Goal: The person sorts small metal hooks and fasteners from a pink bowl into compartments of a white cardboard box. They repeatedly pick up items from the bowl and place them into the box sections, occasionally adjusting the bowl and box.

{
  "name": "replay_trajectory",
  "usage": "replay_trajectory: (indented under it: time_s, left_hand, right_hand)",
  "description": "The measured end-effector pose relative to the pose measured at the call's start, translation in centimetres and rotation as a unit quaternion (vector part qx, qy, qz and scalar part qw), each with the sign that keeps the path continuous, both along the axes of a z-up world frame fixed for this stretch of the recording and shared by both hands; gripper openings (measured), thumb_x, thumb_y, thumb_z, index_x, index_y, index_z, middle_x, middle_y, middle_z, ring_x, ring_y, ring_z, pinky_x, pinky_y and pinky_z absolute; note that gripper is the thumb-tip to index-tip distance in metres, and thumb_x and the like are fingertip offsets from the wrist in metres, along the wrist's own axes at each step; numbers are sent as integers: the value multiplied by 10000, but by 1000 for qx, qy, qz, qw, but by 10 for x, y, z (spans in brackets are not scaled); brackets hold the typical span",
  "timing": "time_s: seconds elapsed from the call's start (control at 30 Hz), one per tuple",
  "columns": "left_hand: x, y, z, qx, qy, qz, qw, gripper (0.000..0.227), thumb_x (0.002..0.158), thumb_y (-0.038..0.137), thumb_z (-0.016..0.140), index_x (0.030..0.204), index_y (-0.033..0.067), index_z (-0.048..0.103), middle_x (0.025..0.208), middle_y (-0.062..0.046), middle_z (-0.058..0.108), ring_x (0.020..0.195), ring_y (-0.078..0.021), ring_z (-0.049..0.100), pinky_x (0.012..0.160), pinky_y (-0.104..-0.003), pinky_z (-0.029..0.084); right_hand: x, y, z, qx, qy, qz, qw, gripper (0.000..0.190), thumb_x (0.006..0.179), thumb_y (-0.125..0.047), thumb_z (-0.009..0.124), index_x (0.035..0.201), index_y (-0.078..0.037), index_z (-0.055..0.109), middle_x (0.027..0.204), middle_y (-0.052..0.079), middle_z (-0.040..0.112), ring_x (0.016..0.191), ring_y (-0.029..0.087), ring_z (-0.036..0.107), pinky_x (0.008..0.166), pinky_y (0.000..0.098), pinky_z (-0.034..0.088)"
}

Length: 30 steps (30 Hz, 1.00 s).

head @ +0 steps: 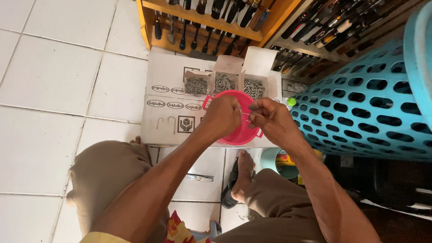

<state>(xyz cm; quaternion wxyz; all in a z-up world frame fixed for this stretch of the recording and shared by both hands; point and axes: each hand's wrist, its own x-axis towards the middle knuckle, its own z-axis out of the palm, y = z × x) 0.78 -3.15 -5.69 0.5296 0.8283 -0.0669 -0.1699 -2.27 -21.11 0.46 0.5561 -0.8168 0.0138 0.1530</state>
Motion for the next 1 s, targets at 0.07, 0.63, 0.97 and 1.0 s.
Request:
replay_trajectory:
  time_s: [0.07, 0.63, 0.97, 1.0]
  left_hand:
    - [2, 0, 0, -26, 4, 16, 1000, 230, 911, 231, 579, 963, 118, 773, 878, -172, 759, 937, -403, 752, 827, -518, 573]
    - [-15, 27, 87, -147, 194, -114, 963, 1031, 922, 735, -7, 1191, 9, 673, 1052, -274, 725, 799, -327, 776, 565, -387, 662]
    - [-19, 37, 100, -153, 265, -62, 950, 976, 932, 708, 98, 1300, -39, 608, 1121, -256, 678, 784, -365, 743, 681, -499, 637]
    - [-17, 36, 93, -162, 275, -56, 946, 959, 938, 704, 106, 1273, -39, 612, 1037, -246, 688, 643, -371, 747, 563, -493, 654]
  right_hand:
    - [2, -4, -3, -18, -14, 3, 1000, 270, 919, 63, 633, 1185, 33, 669, 900, 201, 726, 753, 234, 747, 741, 369, 629]
    - [-16, 36, 44, -132, -146, 152, 969, 193, 900, 19, 670, 1039, -90, 747, 814, 116, 746, 779, 200, 700, 758, 408, 566]
    - [-10, 39, 37, -166, -168, 152, 960, 148, 885, -8, 709, 996, -105, 722, 794, 96, 755, 778, 234, 715, 761, 399, 549]
    - [-9, 38, 38, -158, -173, 147, 961, 168, 874, 18, 713, 1010, -81, 710, 830, 120, 771, 816, 260, 750, 796, 411, 569]
